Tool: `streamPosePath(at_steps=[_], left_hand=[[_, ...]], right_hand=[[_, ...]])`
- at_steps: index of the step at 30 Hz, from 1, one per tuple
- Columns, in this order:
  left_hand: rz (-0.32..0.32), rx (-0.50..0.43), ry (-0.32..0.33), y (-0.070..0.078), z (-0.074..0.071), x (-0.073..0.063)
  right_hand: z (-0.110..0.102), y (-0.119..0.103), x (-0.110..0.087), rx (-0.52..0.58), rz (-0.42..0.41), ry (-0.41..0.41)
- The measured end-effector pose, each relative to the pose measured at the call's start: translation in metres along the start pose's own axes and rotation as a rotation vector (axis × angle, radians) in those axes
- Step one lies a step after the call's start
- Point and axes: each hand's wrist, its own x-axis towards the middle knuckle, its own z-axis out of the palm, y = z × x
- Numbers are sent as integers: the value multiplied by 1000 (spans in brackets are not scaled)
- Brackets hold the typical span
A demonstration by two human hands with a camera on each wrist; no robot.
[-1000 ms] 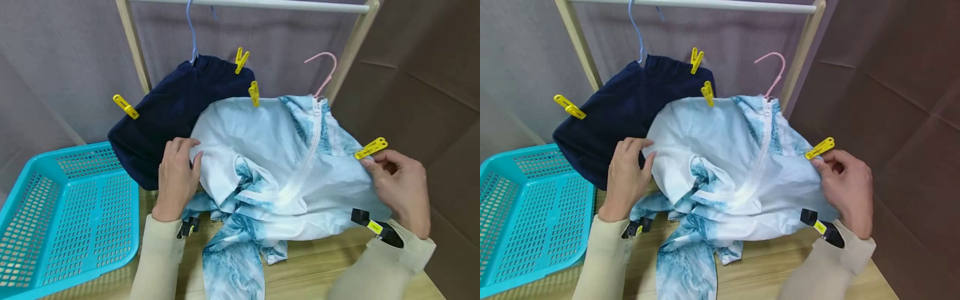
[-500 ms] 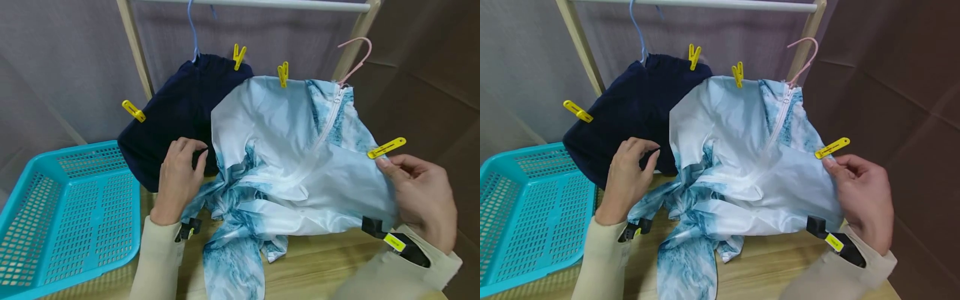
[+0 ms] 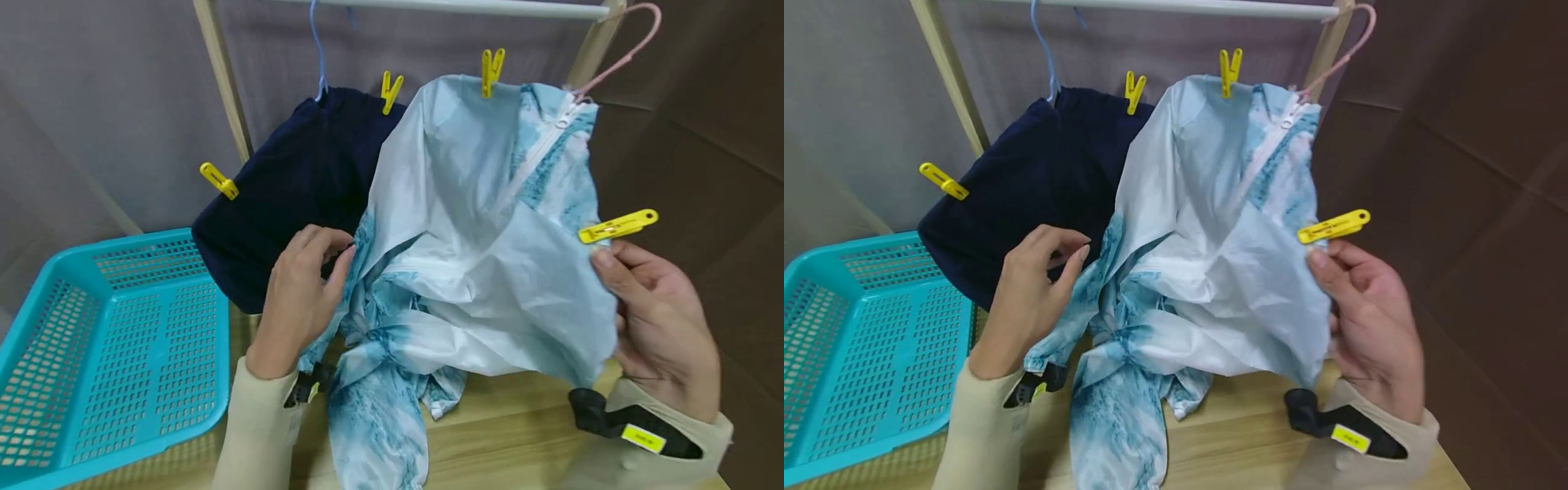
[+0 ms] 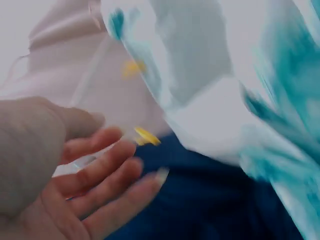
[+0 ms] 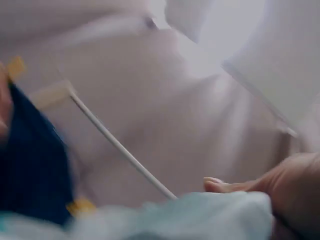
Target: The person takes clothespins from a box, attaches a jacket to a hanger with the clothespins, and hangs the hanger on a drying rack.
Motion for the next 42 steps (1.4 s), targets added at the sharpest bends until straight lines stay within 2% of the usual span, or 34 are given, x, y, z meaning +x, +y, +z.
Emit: streamPosePath(at_steps=[3, 6, 9, 12, 14, 16, 18, 20, 24, 27, 30, 33, 36, 39, 42], left_hand=[[48, -124, -66, 22, -11, -3], [106, -210, -159, 46, -21, -8], [112, -159, -228, 60, -31, -15], [69, -57, -263, 60, -41, -19], [-2, -29, -272, 57, -47, -20], [-67, -25, -262, 54, -50, -20], [-111, -6, -221, 52, -49, -20], [-121, 44, -147, 52, -47, -20], [-83, 149, 35, 45, -44, -19], [-76, 164, 146, 34, -41, -15], [-66, 152, 230, 21, -36, -11], [-29, 133, 312, 14, -33, -8], [10, 115, 411, 11, -38, 0], [36, 113, 488, 11, -50, 15], [52, 128, 508, 11, -61, 37]], right_hand=[[54, 12, -3, 37, -16, -102], [110, 29, -3, -32, 6, -134], [150, 49, 0, -66, 49, -148], [172, 66, 3, -63, 78, -161], [181, 75, 5, -72, 89, -161], [188, 83, 5, -97, 84, -164], [193, 87, 6, -114, 77, -179], [195, 89, 6, -150, 59, -198], [190, 88, 12, -292, -17, -262], [178, 86, 20, -442, -110, -241], [160, 83, 29, -555, -189, -135], [139, 78, 37, -637, -258, 23], [118, 74, 45, -694, -339, 172], [100, 74, 52, -737, -428, 293], [85, 75, 59, -772, -472, 349]])
